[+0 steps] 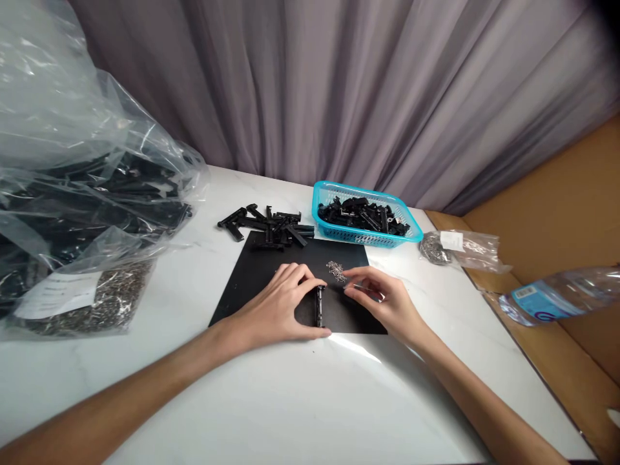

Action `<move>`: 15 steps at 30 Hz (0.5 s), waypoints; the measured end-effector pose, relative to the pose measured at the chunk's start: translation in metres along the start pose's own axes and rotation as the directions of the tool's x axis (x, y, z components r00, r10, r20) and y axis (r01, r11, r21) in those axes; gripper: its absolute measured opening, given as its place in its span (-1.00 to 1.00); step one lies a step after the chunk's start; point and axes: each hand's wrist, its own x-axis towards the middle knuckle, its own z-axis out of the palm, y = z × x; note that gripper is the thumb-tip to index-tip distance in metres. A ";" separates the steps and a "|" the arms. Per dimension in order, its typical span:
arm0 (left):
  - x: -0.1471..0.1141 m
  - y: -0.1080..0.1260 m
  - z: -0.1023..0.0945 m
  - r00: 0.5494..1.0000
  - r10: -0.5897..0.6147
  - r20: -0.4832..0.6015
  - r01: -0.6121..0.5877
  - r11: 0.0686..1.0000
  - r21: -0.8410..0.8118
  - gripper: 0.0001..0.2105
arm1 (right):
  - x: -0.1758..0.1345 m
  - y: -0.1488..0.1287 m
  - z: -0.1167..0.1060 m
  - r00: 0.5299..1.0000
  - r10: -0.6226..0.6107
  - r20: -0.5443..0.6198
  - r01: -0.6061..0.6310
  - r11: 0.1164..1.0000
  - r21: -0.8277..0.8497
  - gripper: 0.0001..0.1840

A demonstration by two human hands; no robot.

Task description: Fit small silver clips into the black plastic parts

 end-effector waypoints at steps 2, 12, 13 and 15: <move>0.000 0.000 0.000 1.000 -0.011 0.005 0.011 1.000 -0.007 -0.28 | -0.001 0.001 0.002 0.999 0.036 0.022 -0.037 0.998 0.054 -0.77; 0.000 0.002 0.000 1.000 -0.027 0.001 0.027 0.999 -0.024 -0.27 | 0.000 0.000 0.005 1.000 -0.008 -0.004 0.009 0.999 0.053 -0.85; 0.000 0.002 0.000 1.000 -0.027 -0.002 0.027 0.999 -0.027 -0.27 | -0.001 -0.001 0.006 1.000 -0.006 -0.009 0.006 0.999 0.051 -0.85; 0.000 0.002 0.000 1.000 -0.028 -0.010 0.027 0.999 -0.037 -0.29 | -0.002 -0.002 0.006 0.999 0.018 -0.030 -0.016 0.999 0.047 -0.82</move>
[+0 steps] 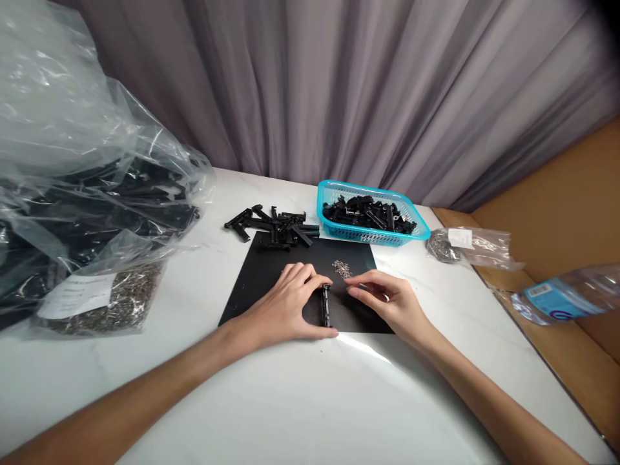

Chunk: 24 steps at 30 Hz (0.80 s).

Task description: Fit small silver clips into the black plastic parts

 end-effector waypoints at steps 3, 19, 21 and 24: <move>0.000 -0.001 0.001 1.000 0.001 -0.002 -0.001 1.000 -0.012 -0.32 | -0.003 -0.001 0.001 1.000 0.018 -0.018 -0.018 1.000 -0.022 -0.82; 0.004 -0.001 0.001 1.000 -0.018 -0.001 0.018 0.999 -0.030 -0.32 | 0.000 0.003 0.016 0.999 0.008 0.031 -0.008 1.000 -0.014 -0.81; 0.005 0.000 0.000 1.000 -0.024 -0.011 0.023 0.999 -0.043 -0.32 | 0.001 0.002 0.020 0.999 0.025 0.028 -0.025 1.000 0.002 -0.81; 0.006 0.001 0.001 0.999 -0.038 -0.009 0.037 0.998 -0.059 -0.32 | 0.004 -0.001 0.024 1.000 -0.014 0.006 0.014 1.000 0.010 -0.86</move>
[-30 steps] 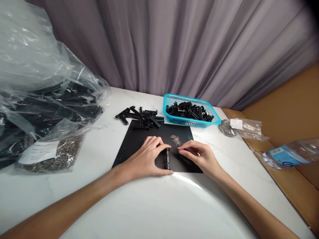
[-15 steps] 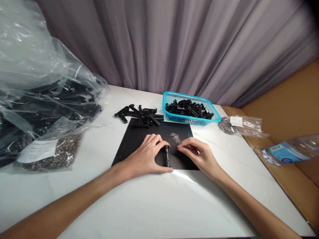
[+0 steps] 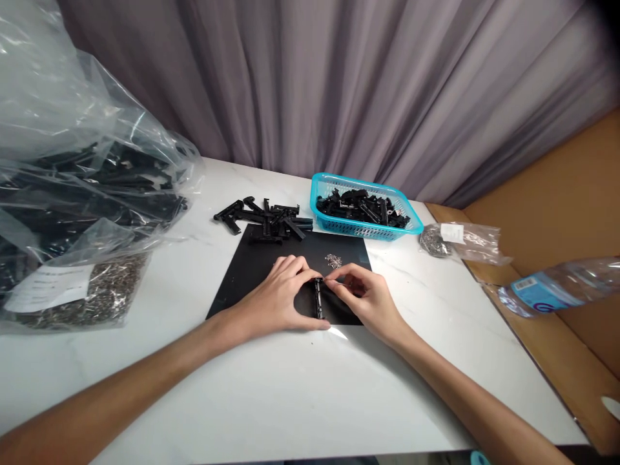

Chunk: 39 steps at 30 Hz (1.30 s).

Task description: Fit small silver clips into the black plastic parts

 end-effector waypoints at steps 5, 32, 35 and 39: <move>0.002 0.000 0.001 1.000 0.009 -0.006 -0.008 1.000 0.014 -0.31 | 0.005 -0.003 0.004 0.993 -0.116 -0.028 0.114 0.990 -0.078 -0.92; 0.000 -0.005 -0.002 0.997 0.071 0.015 -0.071 0.997 0.012 -0.34 | -0.004 0.000 0.019 0.932 -0.359 -0.058 0.244 0.735 -0.632 -0.82; 0.000 -0.003 -0.002 0.998 0.070 -0.003 -0.070 0.997 0.020 -0.41 | -0.004 0.001 0.019 0.939 -0.338 -0.060 0.235 0.759 -0.607 -0.81; -0.001 -0.001 -0.002 0.998 0.066 -0.017 -0.065 0.998 0.024 -0.43 | -0.004 0.002 0.017 0.947 -0.313 -0.067 0.230 0.812 -0.536 -0.81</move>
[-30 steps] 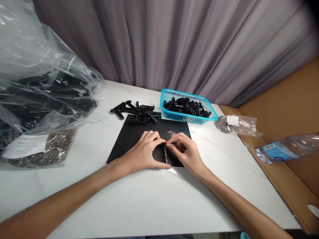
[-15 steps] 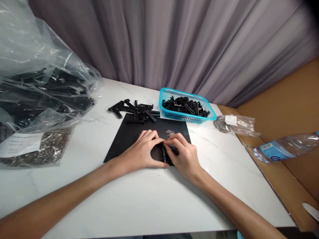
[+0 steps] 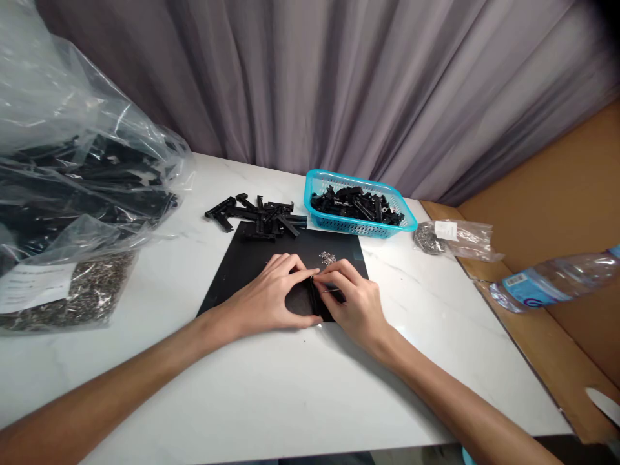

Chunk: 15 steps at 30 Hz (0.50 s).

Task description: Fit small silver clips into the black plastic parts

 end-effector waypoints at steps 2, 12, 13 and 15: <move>0.000 0.000 0.000 1.000 -0.021 0.004 0.021 1.000 0.001 -0.40 | 0.000 0.002 -0.002 0.999 0.032 0.024 -0.034 0.996 0.080 -0.80; 0.001 -0.004 0.003 0.998 -0.052 0.016 0.052 0.999 0.011 -0.41 | 0.009 0.004 -0.012 0.983 0.142 0.119 -0.179 0.892 0.415 -0.85; 0.001 -0.004 0.002 0.998 -0.052 0.018 0.052 0.999 0.009 -0.40 | 0.010 0.004 -0.012 0.981 0.152 0.121 -0.189 0.888 0.418 -0.86; 0.001 -0.004 0.001 0.998 -0.054 0.021 0.054 0.999 -0.003 -0.40 | 0.011 0.006 -0.012 0.977 0.174 0.120 -0.209 0.881 0.424 -0.88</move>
